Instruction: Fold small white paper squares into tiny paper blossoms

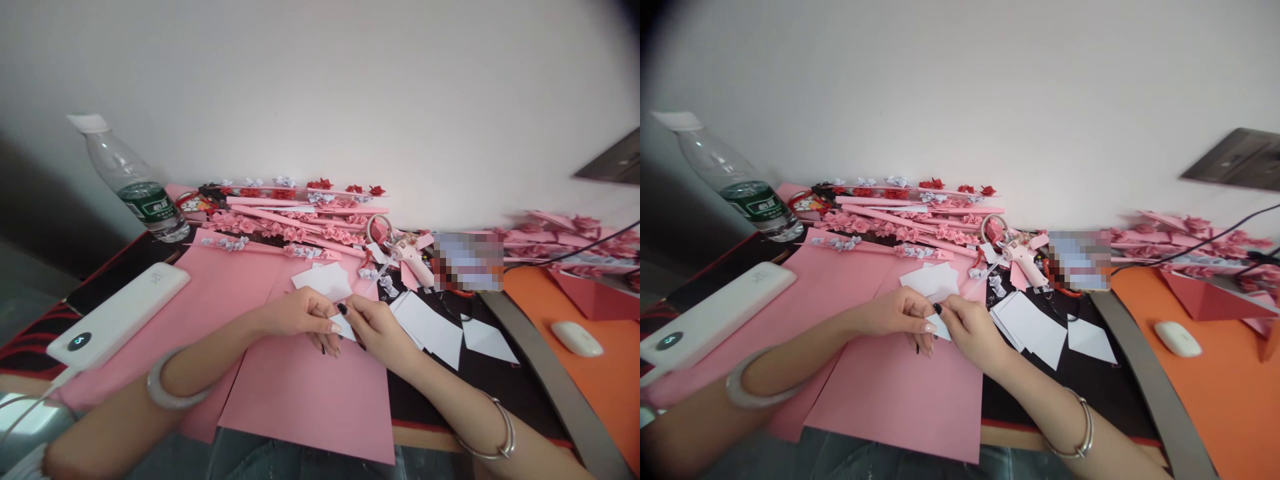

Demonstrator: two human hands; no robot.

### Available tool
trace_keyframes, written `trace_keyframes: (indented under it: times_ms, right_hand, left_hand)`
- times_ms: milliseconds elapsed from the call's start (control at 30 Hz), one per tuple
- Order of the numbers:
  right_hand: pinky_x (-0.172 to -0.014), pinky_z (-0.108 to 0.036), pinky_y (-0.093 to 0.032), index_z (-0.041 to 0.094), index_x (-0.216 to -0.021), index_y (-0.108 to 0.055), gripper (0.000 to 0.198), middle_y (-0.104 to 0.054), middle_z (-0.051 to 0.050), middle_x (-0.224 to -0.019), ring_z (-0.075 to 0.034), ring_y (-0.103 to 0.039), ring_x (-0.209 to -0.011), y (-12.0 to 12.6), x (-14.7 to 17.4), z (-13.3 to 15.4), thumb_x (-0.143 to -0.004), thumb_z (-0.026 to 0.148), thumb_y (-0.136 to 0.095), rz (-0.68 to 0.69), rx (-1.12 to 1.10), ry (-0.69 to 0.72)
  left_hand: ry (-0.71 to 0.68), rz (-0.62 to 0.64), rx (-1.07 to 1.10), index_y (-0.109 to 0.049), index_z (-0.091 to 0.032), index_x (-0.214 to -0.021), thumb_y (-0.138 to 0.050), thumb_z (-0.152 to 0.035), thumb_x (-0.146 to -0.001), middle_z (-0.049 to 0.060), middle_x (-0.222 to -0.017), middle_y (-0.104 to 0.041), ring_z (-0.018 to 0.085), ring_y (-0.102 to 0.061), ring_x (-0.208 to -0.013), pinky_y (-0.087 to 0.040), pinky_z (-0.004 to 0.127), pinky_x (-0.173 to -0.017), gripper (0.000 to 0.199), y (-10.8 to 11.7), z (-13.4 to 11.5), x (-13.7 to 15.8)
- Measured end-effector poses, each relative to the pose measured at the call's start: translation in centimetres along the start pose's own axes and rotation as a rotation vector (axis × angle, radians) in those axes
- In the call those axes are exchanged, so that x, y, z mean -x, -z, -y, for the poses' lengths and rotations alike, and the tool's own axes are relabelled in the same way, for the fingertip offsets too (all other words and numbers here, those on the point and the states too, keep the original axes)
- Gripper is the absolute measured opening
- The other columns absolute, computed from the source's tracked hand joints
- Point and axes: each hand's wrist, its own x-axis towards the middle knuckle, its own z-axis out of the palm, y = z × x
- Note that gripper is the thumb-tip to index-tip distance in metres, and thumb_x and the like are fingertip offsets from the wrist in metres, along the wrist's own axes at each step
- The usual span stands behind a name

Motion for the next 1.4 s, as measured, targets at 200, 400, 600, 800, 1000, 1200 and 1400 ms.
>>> trace_keyframes:
  times_ms: [200, 400, 600, 800, 1000, 1200, 1400]
  right_hand:
    - [-0.048, -0.02, -0.032, 0.018, -0.064, -0.045, 0.031, -0.048, 0.004, -0.053, -0.008, -0.041, -0.047, 0.2, 0.1, 0.1, -0.091, 0.029, -0.036, 0.087, 0.016, 0.026]
    - [-0.05, -0.022, -0.03, 0.018, -0.063, -0.042, 0.03, -0.046, 0.004, -0.053, -0.009, -0.039, -0.048, 0.0, 0.2, 0.2, -0.091, 0.023, -0.033, 0.032, 0.068, 0.101]
    - [-0.047, -0.022, -0.029, 0.02, -0.06, -0.035, 0.033, -0.038, 0.005, -0.05, -0.009, -0.035, -0.045, -0.3, 0.2, -0.4, -0.091, 0.029, -0.034, -0.131, 0.067, 0.028]
    - [-0.049, -0.023, -0.032, 0.02, -0.064, -0.042, 0.03, -0.044, 0.003, -0.052, -0.01, -0.042, -0.046, -0.2, 0.3, -0.2, -0.092, 0.03, -0.034, -0.164, 0.05, -0.003]
    - [-0.05, -0.022, -0.032, 0.02, -0.066, -0.039, 0.026, -0.043, 0.004, -0.054, -0.011, -0.041, -0.048, -0.3, 0.4, -0.3, -0.091, 0.025, -0.033, -0.144, 0.099, 0.013]
    - [-0.049, -0.022, -0.033, 0.02, -0.064, -0.04, 0.029, -0.047, 0.003, -0.054, -0.01, -0.043, -0.048, -0.3, 0.2, -0.3, -0.091, 0.028, -0.036, -0.144, 0.026, 0.004]
    - [-0.044, -0.021, -0.032, 0.02, -0.068, -0.042, 0.028, -0.047, 0.004, -0.054, -0.009, -0.039, -0.044, -0.3, 0.2, -0.4, -0.092, 0.034, -0.036, -0.105, -0.163, -0.042]
  left_hand:
    - [-0.048, -0.009, -0.029, -0.059, -0.01, -0.073, -0.061, -0.033, -0.079, 0.01, -0.075, -0.072, 0.017, -0.069, -0.066, -0.055, 0.028, -0.062, 0.023, 0.3, 0.2, 0.1]
    - [-0.062, -0.022, -0.044, -0.06, -0.009, -0.074, -0.06, -0.031, -0.079, 0.01, -0.074, -0.071, 0.016, -0.068, -0.065, -0.054, 0.026, -0.061, 0.022, 0.1, 0.0, 0.0]
    - [-0.103, -0.162, -0.003, -0.061, -0.009, -0.078, -0.061, -0.031, -0.078, 0.009, -0.075, -0.071, 0.015, -0.068, -0.067, -0.054, 0.024, -0.06, 0.022, 0.2, 0.1, -0.4]
    - [-0.169, -0.239, -0.05, -0.061, -0.01, -0.08, -0.064, -0.03, -0.075, 0.006, -0.07, -0.069, 0.014, -0.066, -0.062, -0.053, 0.024, -0.059, 0.02, -0.1, 0.9, -0.9]
    - [-0.226, -0.278, -0.096, -0.06, -0.01, -0.074, -0.061, -0.025, -0.077, 0.005, -0.064, -0.067, 0.013, -0.065, -0.06, -0.052, 0.024, -0.06, 0.015, -0.3, 1.2, -0.9]
    - [-0.233, -0.312, -0.054, -0.06, -0.009, -0.078, -0.061, -0.029, -0.077, 0.006, -0.069, -0.066, 0.014, -0.064, -0.06, -0.054, 0.029, -0.061, 0.02, -0.4, 0.7, -0.8]
    - [-0.286, -0.379, -0.133, -0.056, -0.011, -0.073, -0.055, -0.029, -0.081, 0.004, -0.068, -0.063, 0.013, -0.061, -0.062, -0.051, 0.028, -0.064, 0.019, -0.1, 0.8, -0.8]
